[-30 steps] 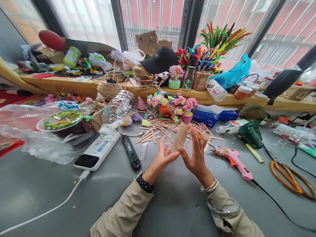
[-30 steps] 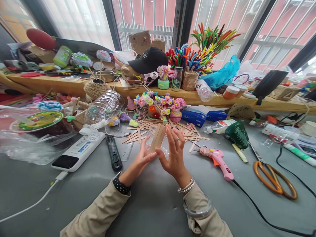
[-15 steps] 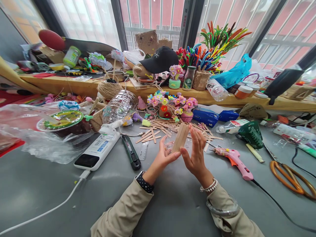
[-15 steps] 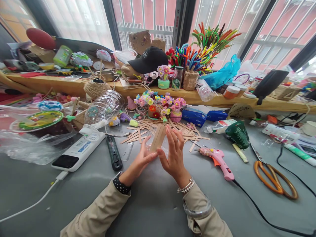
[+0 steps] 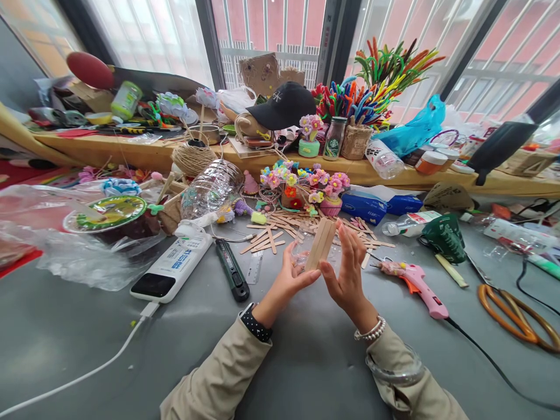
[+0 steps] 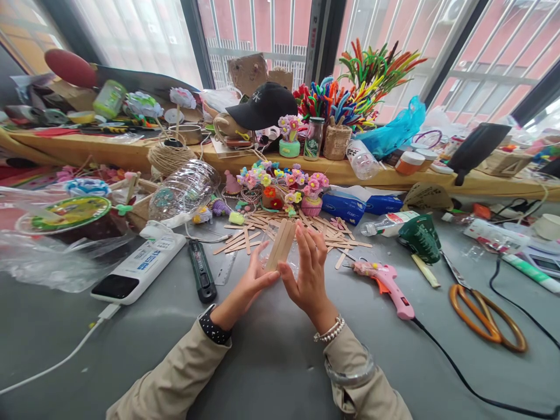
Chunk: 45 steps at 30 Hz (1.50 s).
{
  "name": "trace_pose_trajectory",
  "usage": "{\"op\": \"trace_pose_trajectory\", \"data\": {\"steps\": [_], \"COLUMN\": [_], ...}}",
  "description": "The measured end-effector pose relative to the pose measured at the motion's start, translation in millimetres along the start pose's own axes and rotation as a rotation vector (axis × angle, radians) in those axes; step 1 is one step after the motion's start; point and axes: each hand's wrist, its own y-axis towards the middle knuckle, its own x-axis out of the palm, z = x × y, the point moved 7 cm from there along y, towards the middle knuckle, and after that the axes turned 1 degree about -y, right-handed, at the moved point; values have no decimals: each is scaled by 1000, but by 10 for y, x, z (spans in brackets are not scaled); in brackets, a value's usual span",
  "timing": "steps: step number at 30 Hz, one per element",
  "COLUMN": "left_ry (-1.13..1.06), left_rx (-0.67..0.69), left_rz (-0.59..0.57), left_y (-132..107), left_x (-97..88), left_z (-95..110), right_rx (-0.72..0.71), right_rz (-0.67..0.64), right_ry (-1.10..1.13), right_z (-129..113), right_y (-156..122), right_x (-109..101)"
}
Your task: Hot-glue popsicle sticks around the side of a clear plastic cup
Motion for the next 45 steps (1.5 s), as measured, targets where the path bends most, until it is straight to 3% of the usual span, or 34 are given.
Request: {"op": "trace_pose_trajectory", "data": {"steps": [25, 45], "left_ry": [28, 25], "left_rx": [-44, -14], "left_rz": [-24, -62], "left_y": [75, 63], "left_x": [-56, -5], "left_z": [-133, -109], "right_rx": [7, 32], "right_rz": [52, 49], "right_ry": [16, 55], "right_z": [-8, 6], "right_y": [26, 37], "right_x": [-44, -56]}}
